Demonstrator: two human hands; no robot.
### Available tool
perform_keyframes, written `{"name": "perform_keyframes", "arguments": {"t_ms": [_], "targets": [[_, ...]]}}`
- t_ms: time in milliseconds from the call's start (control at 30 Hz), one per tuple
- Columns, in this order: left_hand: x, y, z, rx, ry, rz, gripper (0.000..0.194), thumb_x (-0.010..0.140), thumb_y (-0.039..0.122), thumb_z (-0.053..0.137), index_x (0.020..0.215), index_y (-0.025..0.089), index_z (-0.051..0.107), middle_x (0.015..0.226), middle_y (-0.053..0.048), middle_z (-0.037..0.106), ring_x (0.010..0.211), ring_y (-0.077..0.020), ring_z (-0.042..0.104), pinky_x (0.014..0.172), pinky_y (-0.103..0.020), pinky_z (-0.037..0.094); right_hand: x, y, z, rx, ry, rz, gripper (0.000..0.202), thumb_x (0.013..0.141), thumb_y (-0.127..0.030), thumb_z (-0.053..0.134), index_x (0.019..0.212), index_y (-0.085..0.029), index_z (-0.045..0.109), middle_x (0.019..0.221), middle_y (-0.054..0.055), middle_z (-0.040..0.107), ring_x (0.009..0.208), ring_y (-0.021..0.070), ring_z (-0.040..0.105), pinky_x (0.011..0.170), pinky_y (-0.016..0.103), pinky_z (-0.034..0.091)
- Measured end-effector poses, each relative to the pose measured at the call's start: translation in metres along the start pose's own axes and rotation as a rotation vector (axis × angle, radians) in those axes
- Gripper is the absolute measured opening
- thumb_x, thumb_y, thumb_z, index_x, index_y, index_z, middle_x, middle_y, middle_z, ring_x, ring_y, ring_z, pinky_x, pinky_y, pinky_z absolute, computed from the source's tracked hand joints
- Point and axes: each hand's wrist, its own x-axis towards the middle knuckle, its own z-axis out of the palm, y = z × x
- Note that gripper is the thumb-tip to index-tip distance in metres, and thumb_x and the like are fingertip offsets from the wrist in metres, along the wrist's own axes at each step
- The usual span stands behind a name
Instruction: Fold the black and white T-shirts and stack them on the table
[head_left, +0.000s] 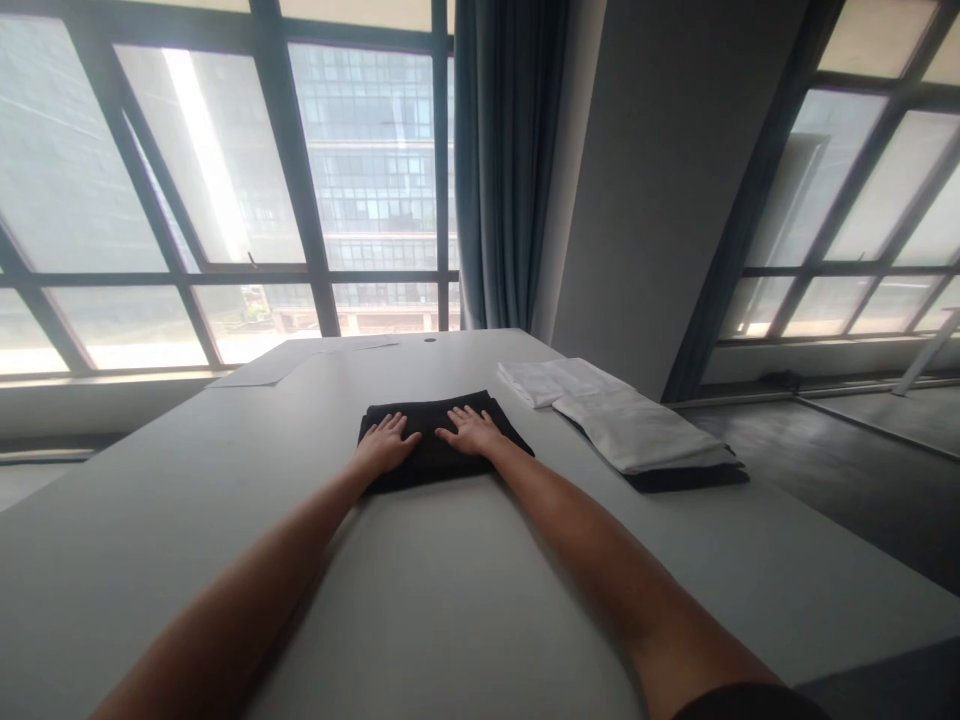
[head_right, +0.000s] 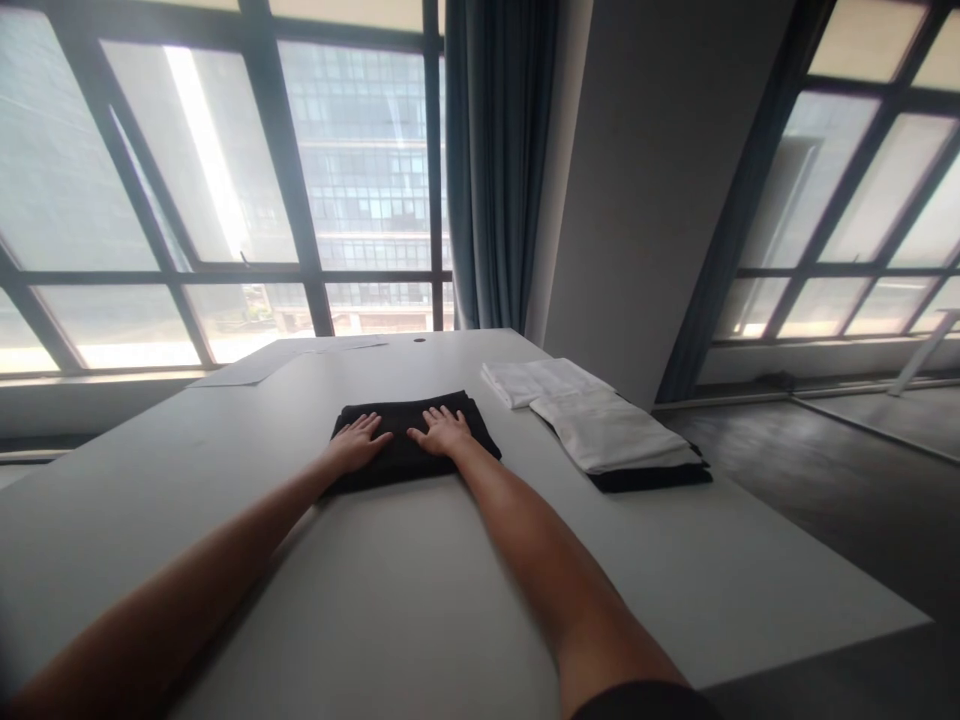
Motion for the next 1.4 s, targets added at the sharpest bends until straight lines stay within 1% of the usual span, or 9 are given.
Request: {"name": "perform_keyframes", "arguments": {"t_ms": [167,333,500,633,800,933,1033,1133,1400], "targets": [[0.005,-0.02,-0.011,0.047,-0.038,-0.193,0.08,0.093,0.065,0.02,0.155,0.015,0.03,0.164,-0.012,0.018,0.151,-0.0287,0.016,0.119,-0.05,0.019,0.0,0.021,-0.007,0.038,0.008,0.127,0.085,0.094,-0.071,0.02,0.159,-0.017,0.018,0.166,0.005,0.01,0.152,0.023,0.006,0.121,0.047,0.004],[0.026,0.008,-0.022,0.143,-0.057,-0.156,0.069,0.096,0.052,0.026,0.152,0.013,0.036,0.161,-0.015,0.026,0.15,-0.0308,0.019,0.119,-0.056,0.011,0.017,-0.002,-0.017,-0.058,0.03,0.12,0.071,0.099,-0.058,0.025,0.157,-0.017,0.027,0.164,0.01,0.016,0.152,0.0255,0.01,0.12,0.051,0.003],[0.05,0.029,-0.009,0.108,-0.065,-0.076,0.068,0.097,0.049,0.024,0.153,0.014,0.033,0.162,-0.01,0.025,0.15,-0.0241,0.021,0.12,-0.049,0.018,0.042,-0.011,-0.012,-0.011,0.002,0.023,0.07,0.099,-0.057,0.027,0.157,-0.019,0.025,0.165,0.006,0.017,0.152,0.022,0.011,0.121,0.049,0.005],[0.05,-0.003,-0.002,0.052,-0.055,-0.199,0.074,0.095,0.055,0.023,0.154,0.013,0.032,0.163,-0.011,0.024,0.151,-0.0257,0.019,0.12,-0.047,0.02,0.045,0.031,-0.006,0.051,0.035,0.229,0.074,0.098,-0.059,0.024,0.158,-0.015,0.023,0.165,0.009,0.015,0.152,0.0226,0.009,0.121,0.05,0.005],[0.034,-0.04,-0.022,0.052,0.009,-0.319,0.072,0.096,0.053,0.018,0.153,0.012,0.035,0.161,-0.014,0.027,0.148,-0.0311,0.026,0.116,-0.054,0.026,0.029,0.066,-0.016,0.066,0.082,0.331,0.07,0.1,-0.052,0.021,0.157,-0.012,0.024,0.164,0.012,0.019,0.151,0.0252,0.016,0.12,0.052,0.009],[0.019,-0.001,-0.036,0.105,0.113,-0.226,0.066,0.098,0.041,0.02,0.152,0.006,0.034,0.164,-0.014,0.019,0.151,-0.0315,0.016,0.118,-0.055,0.02,0.018,0.03,-0.019,-0.046,0.183,0.262,0.061,0.102,-0.042,0.026,0.155,-0.012,0.031,0.162,0.013,0.024,0.149,0.0277,0.019,0.119,0.055,0.006],[0.0,0.045,-0.022,0.083,0.194,0.022,0.062,0.1,0.041,0.02,0.151,0.01,0.038,0.161,-0.013,0.029,0.149,-0.0269,0.024,0.119,-0.051,0.02,0.008,-0.011,-0.008,-0.016,0.201,0.071,0.061,0.102,-0.041,0.023,0.155,-0.012,0.03,0.162,0.011,0.025,0.149,0.0239,0.02,0.12,0.051,0.008],[-0.024,0.06,-0.001,0.07,0.144,0.085,0.058,0.101,0.039,0.02,0.148,0.015,0.044,0.156,-0.011,0.04,0.147,-0.0243,0.029,0.118,-0.047,0.024,-0.006,-0.029,0.005,0.013,0.118,0.012,0.061,0.101,-0.04,0.022,0.155,-0.013,0.031,0.163,0.009,0.023,0.15,0.0213,0.017,0.121,0.048,0.009],[-0.062,-0.023,-0.006,0.058,0.042,-0.035,0.068,0.099,0.051,0.018,0.154,0.015,0.033,0.163,-0.009,0.023,0.15,-0.0263,0.023,0.117,-0.046,0.027,-0.037,0.024,0.002,0.041,0.08,0.176,0.074,0.098,-0.059,0.022,0.159,-0.016,0.02,0.165,0.006,0.012,0.152,0.0211,0.01,0.121,0.047,0.009]]}}
